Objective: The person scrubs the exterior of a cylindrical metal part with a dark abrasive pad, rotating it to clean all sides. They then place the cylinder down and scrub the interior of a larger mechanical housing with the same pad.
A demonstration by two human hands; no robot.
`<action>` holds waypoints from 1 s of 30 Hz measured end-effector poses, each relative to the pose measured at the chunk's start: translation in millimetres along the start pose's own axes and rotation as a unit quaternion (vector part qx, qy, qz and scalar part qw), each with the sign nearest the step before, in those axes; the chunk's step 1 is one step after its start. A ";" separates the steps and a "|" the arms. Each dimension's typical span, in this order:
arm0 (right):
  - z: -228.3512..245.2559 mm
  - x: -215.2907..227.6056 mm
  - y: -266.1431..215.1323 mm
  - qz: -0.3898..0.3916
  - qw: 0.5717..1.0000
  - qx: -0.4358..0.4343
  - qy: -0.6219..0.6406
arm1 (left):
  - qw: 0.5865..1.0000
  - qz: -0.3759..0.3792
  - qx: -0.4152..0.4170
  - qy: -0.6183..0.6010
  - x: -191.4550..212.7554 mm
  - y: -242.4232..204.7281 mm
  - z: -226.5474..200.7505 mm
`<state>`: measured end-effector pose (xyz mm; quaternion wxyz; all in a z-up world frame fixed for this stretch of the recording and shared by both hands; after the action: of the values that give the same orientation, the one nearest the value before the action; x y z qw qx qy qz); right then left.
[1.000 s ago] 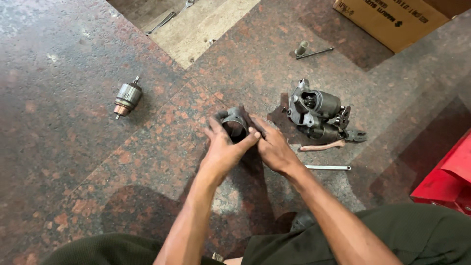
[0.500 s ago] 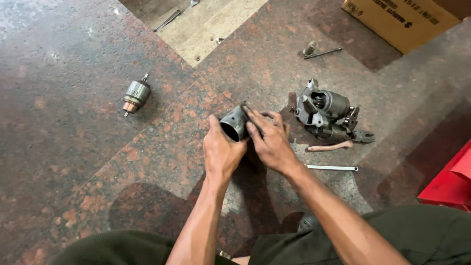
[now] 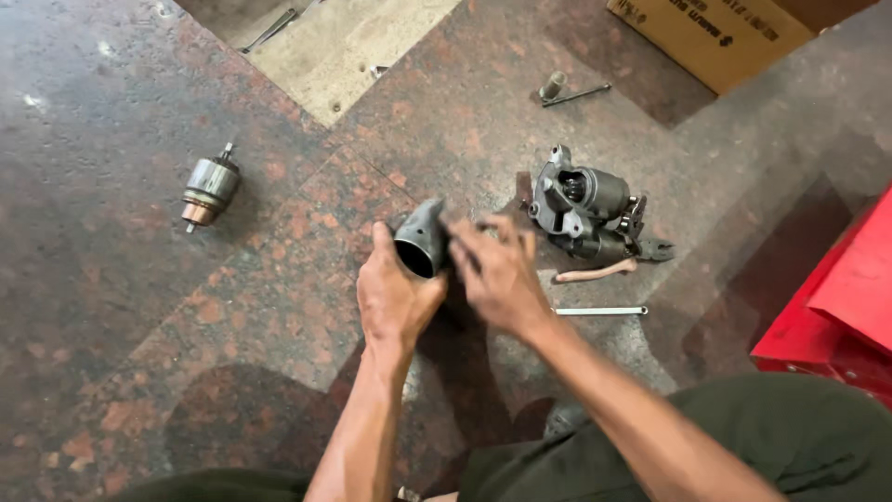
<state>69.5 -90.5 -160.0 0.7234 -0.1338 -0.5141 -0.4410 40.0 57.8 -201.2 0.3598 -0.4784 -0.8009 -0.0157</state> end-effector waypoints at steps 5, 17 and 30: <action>36.5 7.2 -6.7 -0.043 0.994 0.099 0.031 | 0.995 0.025 -0.063 -0.075 5.5 1.9 -5.7; -76.2 41.6 -3.8 -0.093 0.928 -0.240 0.269 | 0.993 0.041 -0.034 0.101 6.2 -8.1 -32.6; -56.7 84.1 -30.9 -0.074 0.896 -0.342 0.274 | 1.000 0.013 -0.003 0.022 -2.1 -9.3 -11.7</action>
<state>87.9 -187.1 -120.3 0.7106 -0.2078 -0.1212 -0.6612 39.9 46.8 -190.7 0.3758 -0.4897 -0.7864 -0.0242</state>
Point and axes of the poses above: each hand's wrist, its own y-axis towards the middle knuckle, its own x-axis out of the back of the hand, z = x × y, the point moved 6 cm from there along y, towards the middle knuckle, and after that the axes turned 10 degrees about x, right-handed, at the moved point
